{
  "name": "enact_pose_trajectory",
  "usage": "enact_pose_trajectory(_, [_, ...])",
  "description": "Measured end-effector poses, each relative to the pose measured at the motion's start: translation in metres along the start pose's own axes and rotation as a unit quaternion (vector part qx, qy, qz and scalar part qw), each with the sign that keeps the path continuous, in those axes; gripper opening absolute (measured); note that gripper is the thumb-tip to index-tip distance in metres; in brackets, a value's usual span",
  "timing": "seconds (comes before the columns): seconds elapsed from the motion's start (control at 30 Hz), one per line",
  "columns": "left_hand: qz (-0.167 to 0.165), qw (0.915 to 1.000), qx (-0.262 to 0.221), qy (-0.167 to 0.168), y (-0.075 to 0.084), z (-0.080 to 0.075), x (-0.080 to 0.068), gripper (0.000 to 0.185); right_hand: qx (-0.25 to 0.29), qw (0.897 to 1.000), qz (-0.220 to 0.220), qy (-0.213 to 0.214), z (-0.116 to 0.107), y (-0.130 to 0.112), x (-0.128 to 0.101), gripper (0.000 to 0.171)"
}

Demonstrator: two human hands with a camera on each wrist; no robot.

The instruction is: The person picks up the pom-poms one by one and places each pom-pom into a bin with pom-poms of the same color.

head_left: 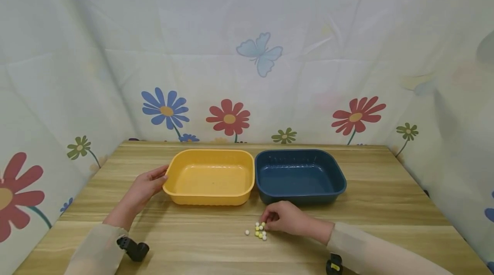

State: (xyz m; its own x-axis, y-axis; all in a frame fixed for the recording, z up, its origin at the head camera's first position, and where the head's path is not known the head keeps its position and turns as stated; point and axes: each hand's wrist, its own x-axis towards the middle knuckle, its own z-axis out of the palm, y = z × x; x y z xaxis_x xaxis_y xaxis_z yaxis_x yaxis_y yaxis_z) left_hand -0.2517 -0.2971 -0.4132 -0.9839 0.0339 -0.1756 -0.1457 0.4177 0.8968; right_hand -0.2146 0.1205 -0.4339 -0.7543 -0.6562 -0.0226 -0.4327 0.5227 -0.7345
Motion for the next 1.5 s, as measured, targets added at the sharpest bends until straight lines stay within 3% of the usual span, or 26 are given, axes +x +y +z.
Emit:
enact_pose_trajectory(0.47, [0.002,1.0,0.0,0.001,-0.001,0.0,0.001,0.057,0.036,0.999,0.027,-0.005,-0.007,0.0,0.0,0.005])
enact_pose_trajectory(0.93, [0.004,0.9998,-0.016,-0.004,-0.006,-0.002,0.002,0.058,0.01,1.0,0.026,-0.004,-0.029,-0.017,-0.004,0.007])
enact_pose_trajectory(1.23, [0.009,0.9995,-0.029,-0.011,-0.009,-0.003,0.002,0.058,0.043,0.996,0.074,-0.006,-0.045,-0.033,-0.003,0.008])
enact_pose_trajectory(1.5, [0.001,0.9996,-0.027,-0.006,-0.009,-0.002,0.002,0.058,0.073,0.994,0.086,-0.006,-0.063,-0.043,0.0,0.014])
